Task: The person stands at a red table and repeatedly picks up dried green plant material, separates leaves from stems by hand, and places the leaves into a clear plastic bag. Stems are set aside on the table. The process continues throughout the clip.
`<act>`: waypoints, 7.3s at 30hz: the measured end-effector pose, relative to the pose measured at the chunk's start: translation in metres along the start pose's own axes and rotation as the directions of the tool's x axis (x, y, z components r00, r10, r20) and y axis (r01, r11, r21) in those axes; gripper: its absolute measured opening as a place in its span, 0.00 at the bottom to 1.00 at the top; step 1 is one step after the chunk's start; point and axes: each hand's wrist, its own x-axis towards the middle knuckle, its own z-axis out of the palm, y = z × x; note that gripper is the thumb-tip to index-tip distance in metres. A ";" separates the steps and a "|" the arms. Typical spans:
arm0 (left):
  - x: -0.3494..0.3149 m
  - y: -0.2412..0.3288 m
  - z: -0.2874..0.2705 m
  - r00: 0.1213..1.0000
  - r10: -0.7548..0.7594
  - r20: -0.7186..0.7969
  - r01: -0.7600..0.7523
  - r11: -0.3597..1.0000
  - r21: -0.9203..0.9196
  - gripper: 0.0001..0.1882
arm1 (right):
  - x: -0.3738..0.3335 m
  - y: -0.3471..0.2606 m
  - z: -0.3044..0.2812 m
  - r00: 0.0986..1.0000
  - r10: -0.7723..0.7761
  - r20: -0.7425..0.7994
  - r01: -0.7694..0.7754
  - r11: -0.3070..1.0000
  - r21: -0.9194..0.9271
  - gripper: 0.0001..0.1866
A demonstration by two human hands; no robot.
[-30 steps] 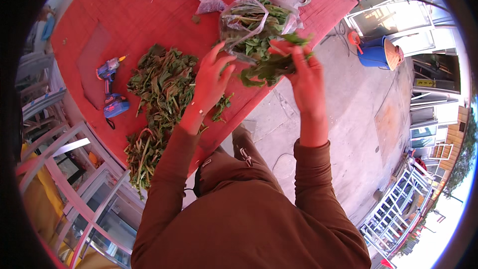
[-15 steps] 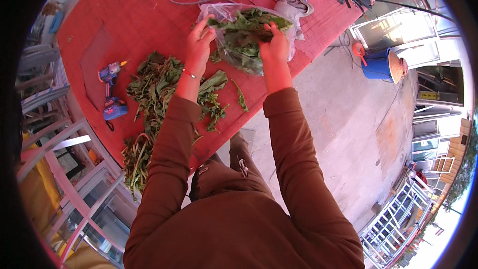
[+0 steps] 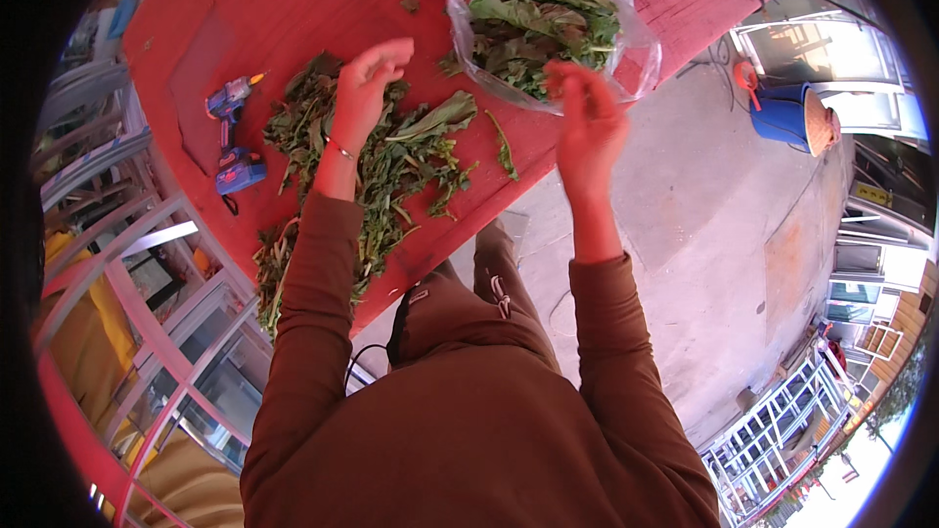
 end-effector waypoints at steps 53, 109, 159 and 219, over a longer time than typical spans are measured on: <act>-0.203 -0.064 -0.036 0.946 -0.065 -0.317 0.251 0.766 0.591 0.16 | 0.005 0.005 0.039 0.952 -0.079 0.295 0.222 0.844 -0.489 0.07; -0.235 0.028 0.011 0.833 -0.037 0.552 -0.308 0.797 0.519 0.12 | -0.136 0.032 0.084 0.156 0.598 0.786 -0.870 0.460 -0.178 0.14; -0.207 -0.034 -0.095 1.000 0.019 0.015 -0.024 0.752 0.658 0.14 | -0.078 0.101 0.084 0.658 0.229 0.718 0.197 0.867 -0.457 0.17; -0.249 -0.001 -0.091 0.836 -0.540 0.098 0.546 0.798 -0.256 0.13 | -0.161 0.070 0.094 0.830 0.426 0.361 -0.394 0.905 -0.164 0.12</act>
